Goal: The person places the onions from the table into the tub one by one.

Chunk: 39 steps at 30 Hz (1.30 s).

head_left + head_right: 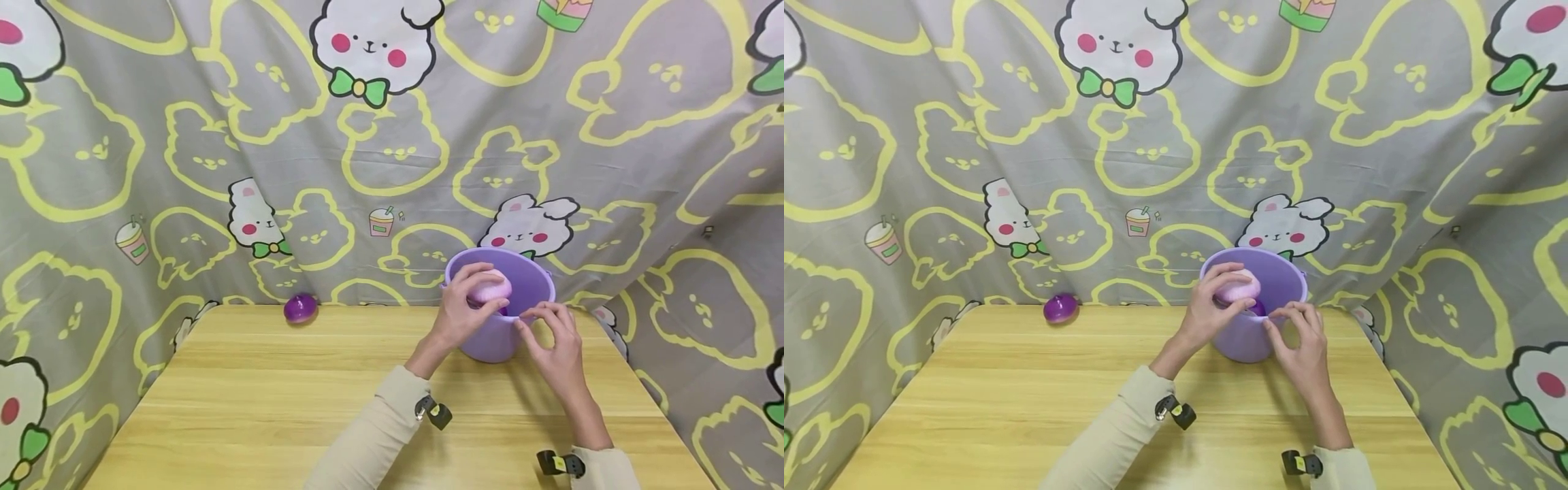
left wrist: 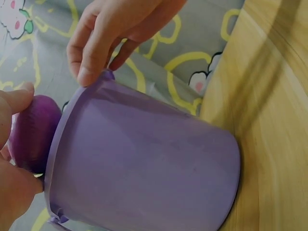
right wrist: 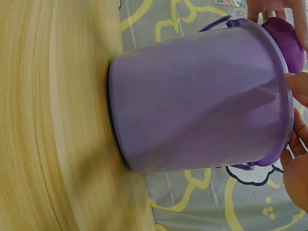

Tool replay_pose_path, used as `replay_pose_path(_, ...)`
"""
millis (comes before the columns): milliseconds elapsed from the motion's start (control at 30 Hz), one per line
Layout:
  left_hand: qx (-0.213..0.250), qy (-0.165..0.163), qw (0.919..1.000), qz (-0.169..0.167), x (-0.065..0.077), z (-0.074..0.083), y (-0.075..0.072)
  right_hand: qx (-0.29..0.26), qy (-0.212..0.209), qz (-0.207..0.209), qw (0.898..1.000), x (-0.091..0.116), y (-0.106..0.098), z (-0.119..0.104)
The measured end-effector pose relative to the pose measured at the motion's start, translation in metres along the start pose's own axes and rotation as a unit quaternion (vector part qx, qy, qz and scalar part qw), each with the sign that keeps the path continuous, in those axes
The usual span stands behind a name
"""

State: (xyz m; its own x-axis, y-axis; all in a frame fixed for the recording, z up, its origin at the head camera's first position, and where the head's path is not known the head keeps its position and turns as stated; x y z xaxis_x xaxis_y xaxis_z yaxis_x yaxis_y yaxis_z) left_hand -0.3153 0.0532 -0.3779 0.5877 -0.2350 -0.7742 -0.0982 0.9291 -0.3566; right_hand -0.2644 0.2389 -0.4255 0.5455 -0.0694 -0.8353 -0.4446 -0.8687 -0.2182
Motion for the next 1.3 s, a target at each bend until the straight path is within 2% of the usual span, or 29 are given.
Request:
replay_pose_path(567,-0.04,-0.018,0.999,0.007,-0.001,-0.003,0.0,0.002,0.004,-0.009,1.0,-0.002,0.003,0.0)
replay_pose_path(833,-0.034,-0.021,0.9991,0.013,0.003,-0.005,-0.002,0.004,0.005,-0.001,1.0,-0.001,0.002,-0.001)
replay_pose_path(1000,-0.033,-0.024,0.999,0.016,0.008,-0.006,-0.008,0.004,0.01,-0.004,1.0,0.0,0.001,0.0)
replay_pose_path(1167,-0.005,-0.027,0.9994,0.019,0.013,-0.009,-0.018,0.006,0.023,-0.012,1.0,0.0,0.0,0.001)
replay_pose_path(1300,0.013,-0.034,0.999,0.025,0.018,-0.013,-0.028,0.001,0.015,-0.005,1.0,0.0,0.0,-0.001)
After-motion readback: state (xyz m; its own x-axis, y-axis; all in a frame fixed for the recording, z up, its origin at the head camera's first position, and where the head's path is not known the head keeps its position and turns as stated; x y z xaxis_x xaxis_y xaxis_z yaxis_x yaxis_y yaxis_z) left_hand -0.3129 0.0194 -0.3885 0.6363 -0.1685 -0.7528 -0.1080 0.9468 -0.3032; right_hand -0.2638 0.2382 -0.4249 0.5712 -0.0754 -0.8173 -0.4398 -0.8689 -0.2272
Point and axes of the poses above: each hand's wrist, its own x-axis away from the middle knuckle, its own y-axis out of the palm, z = x × y, the point moved 3 cm from there along -x, towards the middle knuckle, and after that the axes turned 6 degrees about -x, right-handed, at the moved point
